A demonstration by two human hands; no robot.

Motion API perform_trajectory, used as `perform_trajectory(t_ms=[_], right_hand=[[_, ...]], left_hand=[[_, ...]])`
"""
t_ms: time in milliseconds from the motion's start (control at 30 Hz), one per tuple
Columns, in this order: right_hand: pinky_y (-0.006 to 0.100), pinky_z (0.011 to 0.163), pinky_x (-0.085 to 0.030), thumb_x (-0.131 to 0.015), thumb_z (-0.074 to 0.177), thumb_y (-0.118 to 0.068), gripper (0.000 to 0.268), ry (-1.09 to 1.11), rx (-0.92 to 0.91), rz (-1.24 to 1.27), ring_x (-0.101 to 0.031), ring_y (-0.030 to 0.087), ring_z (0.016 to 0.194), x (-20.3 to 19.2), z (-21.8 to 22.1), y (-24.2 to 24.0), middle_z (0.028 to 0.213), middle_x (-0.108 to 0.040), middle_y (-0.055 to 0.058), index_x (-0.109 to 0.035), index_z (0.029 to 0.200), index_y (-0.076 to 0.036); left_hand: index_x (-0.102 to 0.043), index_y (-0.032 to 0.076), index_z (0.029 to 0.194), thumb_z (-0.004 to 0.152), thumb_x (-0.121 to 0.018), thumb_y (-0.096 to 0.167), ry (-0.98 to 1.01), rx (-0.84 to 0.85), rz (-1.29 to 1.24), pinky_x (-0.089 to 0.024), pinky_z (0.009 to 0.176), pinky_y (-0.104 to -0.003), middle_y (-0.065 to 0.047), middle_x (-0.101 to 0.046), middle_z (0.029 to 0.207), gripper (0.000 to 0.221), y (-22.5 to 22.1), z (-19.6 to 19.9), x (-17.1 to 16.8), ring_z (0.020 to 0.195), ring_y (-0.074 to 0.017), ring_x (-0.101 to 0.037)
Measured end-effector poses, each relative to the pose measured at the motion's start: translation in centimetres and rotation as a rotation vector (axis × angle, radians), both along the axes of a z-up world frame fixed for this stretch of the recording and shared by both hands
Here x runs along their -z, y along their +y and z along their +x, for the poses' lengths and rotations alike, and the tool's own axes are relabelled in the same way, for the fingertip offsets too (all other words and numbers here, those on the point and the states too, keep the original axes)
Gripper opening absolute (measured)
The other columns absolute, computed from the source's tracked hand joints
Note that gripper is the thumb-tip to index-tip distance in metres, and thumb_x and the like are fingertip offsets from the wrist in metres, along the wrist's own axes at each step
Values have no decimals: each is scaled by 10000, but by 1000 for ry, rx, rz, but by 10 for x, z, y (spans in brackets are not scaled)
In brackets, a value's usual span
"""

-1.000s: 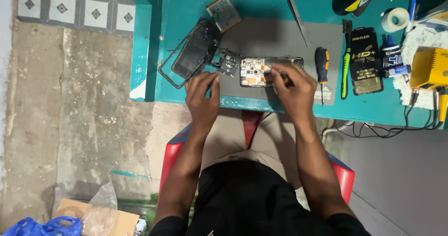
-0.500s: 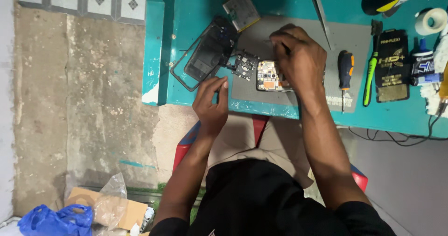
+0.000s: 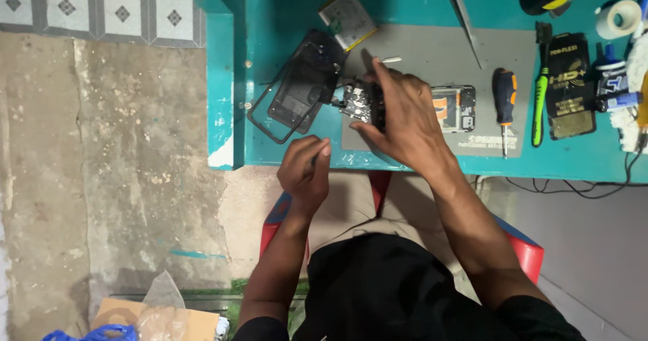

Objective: The person disassembles and reassembles internal components of a mobile phone using a screwdriver to manipulate connectors and small parts on the logic board.

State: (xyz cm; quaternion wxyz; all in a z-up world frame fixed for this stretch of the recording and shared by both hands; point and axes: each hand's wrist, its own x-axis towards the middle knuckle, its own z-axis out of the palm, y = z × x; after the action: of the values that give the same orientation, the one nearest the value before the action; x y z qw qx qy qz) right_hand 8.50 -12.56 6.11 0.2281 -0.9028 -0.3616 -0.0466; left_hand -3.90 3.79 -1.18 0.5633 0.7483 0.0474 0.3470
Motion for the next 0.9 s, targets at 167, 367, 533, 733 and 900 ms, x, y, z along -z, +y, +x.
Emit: perform_trajectory(t_ms=[167,367,533,733,900], right_hand=[[500,1085,-392,-930,795,-255,1085,39,4,46,-594,324,1206,7,-2,5,1315,-671,136,-263,1594,51],[484,1126,-386,-946,779,-222,1114,38,-34,92,-592,339,1230,6,1,-3,1314,-687,112,-228,1597,18],[459,1130,-410,-954,788,-252,1172,22,-53,99,-572,364,1286,2,4,-29,1399,-683,94,-167,1620,-8],[428,1051,-504,-954,798,-255,1307,161,-55,95,-610,331,1211,3,5,-75,1410,-704,78,7,1659,-42],[455,1085,-504,-941,771,-272,1365,173,-70,66,-598,390,1294,8,10,-85,1381,-709,73,82,1646,-48]], left_hand=[[-725,15,1108,948,-736,-60,-42,68,-22,-531,703,-261,-120,-708,1016,177,5,0,1,837,-154,-673],[-718,1,1105,945,-728,-83,-70,81,-16,-542,719,-280,-129,-700,1022,181,6,-1,-2,856,-166,-675],[-724,-3,1101,942,-730,-85,-55,79,2,-552,723,-283,-135,-700,1019,179,5,-1,-2,863,-180,-682],[-720,-7,1100,945,-733,-74,-31,94,2,-564,750,-289,-141,-699,1028,169,4,-4,1,886,-196,-689],[-724,-1,1094,943,-746,-66,-46,83,32,-563,751,-290,-137,-704,1014,166,3,-1,2,881,-200,-693]])
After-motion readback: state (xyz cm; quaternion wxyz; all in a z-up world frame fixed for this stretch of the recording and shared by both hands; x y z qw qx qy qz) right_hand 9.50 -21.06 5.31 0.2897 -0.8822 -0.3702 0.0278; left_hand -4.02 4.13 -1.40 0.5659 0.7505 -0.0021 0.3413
